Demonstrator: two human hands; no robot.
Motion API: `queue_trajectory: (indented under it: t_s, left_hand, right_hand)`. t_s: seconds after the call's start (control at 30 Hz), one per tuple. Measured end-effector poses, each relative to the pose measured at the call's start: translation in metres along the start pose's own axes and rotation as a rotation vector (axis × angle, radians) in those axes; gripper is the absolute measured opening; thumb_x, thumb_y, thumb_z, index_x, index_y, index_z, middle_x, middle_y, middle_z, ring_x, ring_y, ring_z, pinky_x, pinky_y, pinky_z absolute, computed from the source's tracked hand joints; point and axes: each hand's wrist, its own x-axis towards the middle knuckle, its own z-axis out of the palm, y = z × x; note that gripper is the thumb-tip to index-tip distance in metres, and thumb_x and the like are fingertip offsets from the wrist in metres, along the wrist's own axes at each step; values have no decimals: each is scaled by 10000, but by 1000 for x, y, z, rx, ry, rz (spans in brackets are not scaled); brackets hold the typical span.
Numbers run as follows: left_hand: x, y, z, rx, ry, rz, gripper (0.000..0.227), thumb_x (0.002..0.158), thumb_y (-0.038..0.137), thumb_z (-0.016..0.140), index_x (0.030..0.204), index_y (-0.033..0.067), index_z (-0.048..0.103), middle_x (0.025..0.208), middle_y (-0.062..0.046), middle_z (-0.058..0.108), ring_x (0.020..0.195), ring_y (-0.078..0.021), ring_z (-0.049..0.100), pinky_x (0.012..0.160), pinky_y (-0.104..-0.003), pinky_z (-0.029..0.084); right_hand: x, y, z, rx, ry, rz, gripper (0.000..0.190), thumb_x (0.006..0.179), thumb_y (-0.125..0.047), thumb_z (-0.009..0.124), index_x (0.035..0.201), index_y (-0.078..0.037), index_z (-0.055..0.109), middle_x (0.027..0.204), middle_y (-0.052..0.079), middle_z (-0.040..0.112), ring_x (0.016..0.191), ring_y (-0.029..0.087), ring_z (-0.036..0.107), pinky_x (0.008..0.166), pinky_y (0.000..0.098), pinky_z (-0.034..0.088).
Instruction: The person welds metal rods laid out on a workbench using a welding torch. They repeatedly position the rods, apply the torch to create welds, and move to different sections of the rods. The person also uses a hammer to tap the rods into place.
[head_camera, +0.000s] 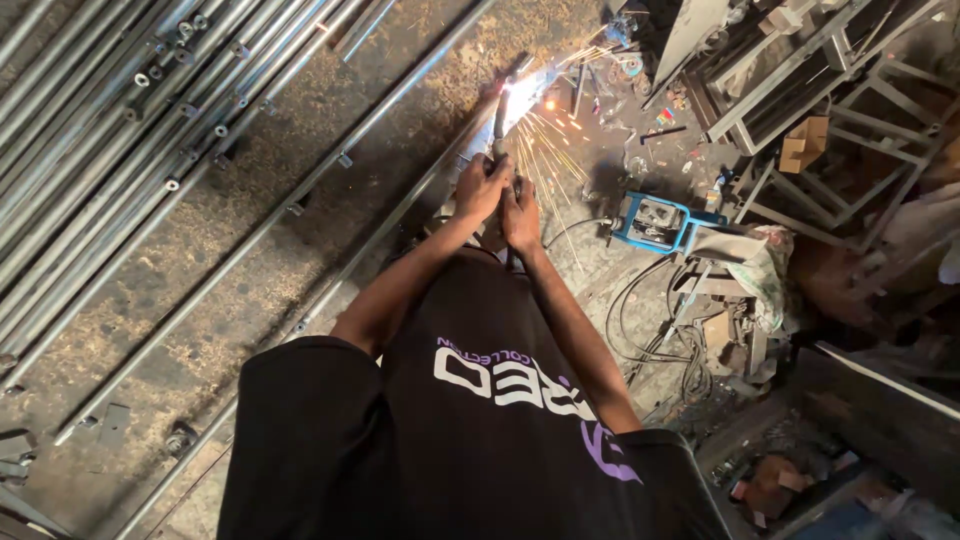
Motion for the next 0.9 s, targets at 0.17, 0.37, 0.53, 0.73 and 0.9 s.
queue_trajectory:
  t_s: [0.17,0.37,0.53,0.73,0.9]
  left_hand:
    - [-3,5,0,37,8,-37,474,907,472,707,908,2,650,735,-106,763,713,-264,762,704,-399,582]
    - [-7,0,3,107,-11,-65,501,901,512,699,943,17,632,723,-93,761,727,-266,744,708,-410,560]
    - [-5,-6,4,208,-11,-71,548,907,555,699,937,12,631,708,-79,763,760,-280,728,735,-420,540]
    - [-8,-4,1,58,-11,-69,498,906,520,697,911,25,637,703,-55,753,710,-240,747,715,-384,565]
    - [-13,13,-2,-12,-6,-128,522,869,531,711,891,14,636,729,-73,762,691,-219,761,666,-397,586]
  right_hand:
    - [-5,-5,-2,36,-13,73,417,1074,-310,521,1379,-26,502,905,119,690,730,143,603,640,326,519]
    - [-11,2,-2,60,-24,142,495,1070,-312,509,1471,-37,418,857,108,664,652,144,579,567,328,481]
    - [-15,-16,-4,124,-48,82,520,1088,-305,515,1501,-20,375,837,65,650,617,113,578,532,305,483]
    - [-14,-15,-5,128,-85,159,524,1074,-300,515,1497,-24,377,743,49,619,531,115,532,456,297,429]
    - [-5,9,-8,245,-130,153,482,1066,-295,519,1448,-25,402,706,20,565,501,98,493,420,282,407]
